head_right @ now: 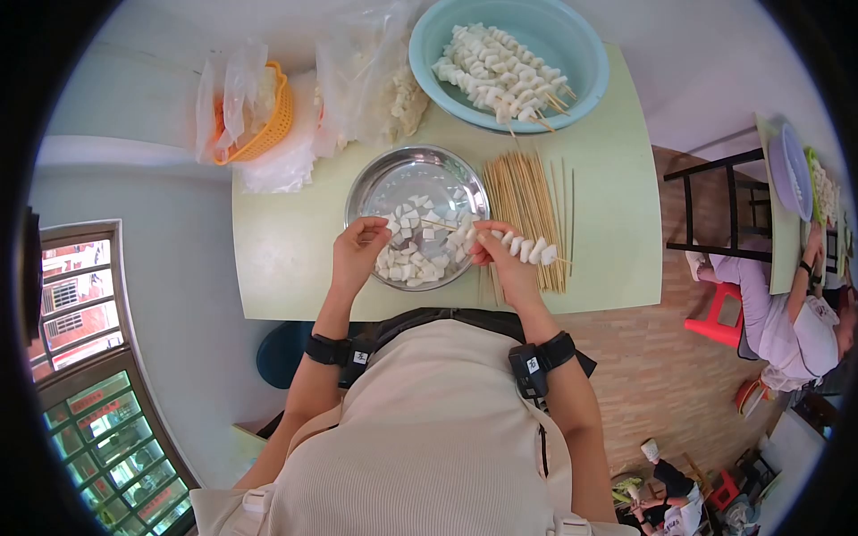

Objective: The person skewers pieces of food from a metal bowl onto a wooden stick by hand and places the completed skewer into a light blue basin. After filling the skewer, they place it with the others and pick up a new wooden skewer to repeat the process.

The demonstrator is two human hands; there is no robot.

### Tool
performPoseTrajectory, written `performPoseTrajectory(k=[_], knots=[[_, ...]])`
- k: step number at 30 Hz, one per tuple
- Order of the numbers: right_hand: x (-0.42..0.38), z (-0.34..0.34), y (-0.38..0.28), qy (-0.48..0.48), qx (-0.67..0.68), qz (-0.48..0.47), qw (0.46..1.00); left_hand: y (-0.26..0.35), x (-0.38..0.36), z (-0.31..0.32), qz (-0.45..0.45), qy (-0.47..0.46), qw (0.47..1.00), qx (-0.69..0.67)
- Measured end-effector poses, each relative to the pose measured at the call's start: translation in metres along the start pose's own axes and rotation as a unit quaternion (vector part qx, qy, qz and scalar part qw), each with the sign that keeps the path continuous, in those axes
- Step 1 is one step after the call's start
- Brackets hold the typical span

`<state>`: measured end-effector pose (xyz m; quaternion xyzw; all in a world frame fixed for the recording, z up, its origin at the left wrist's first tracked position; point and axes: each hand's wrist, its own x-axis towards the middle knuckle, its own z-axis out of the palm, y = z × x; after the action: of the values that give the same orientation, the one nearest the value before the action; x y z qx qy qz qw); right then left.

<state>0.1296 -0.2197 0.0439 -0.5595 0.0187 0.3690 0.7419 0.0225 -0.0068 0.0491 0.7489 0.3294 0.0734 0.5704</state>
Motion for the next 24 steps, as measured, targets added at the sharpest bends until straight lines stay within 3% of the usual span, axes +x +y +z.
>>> performPoseTrajectory(k=[5, 7, 14, 17, 19, 20, 22, 24], knots=[[0.001, 0.000, -0.005, 0.008, -0.014, -0.008, 1.000, -0.023, 0.005, 0.010, 0.065, -0.023, 0.986, 0.153], [0.000, 0.001, -0.006, 0.017, -0.040, -0.017, 0.999, -0.031, 0.014, 0.024, 0.134, -0.045, 0.968, 0.208], [-0.002, -0.006, -0.005, 0.040, -0.066, -0.017, 0.997, -0.028, 0.031, 0.054, 0.146, -0.095, 0.923, 0.344], [-0.002, -0.006, -0.004, 0.040, -0.055, -0.021, 0.998, -0.031, 0.030, 0.051, 0.157, -0.098, 0.921, 0.343], [-0.003, -0.004, -0.004, 0.031, -0.061, -0.014, 0.998, -0.044, 0.030, 0.049, 0.060, -0.079, 0.959, 0.265], [-0.004, -0.002, -0.004, 0.032, -0.060, -0.013, 0.998, -0.050, 0.029, 0.046, 0.059, -0.081, 0.959, 0.266], [-0.005, 0.002, -0.007, 0.014, -0.070, -0.006, 0.997, -0.054, 0.027, 0.039, -0.049, -0.048, 0.997, 0.035], [-0.005, 0.005, -0.008, -0.001, -0.066, 0.000, 0.998, -0.061, 0.029, 0.033, -0.072, -0.054, 0.996, -0.006]])
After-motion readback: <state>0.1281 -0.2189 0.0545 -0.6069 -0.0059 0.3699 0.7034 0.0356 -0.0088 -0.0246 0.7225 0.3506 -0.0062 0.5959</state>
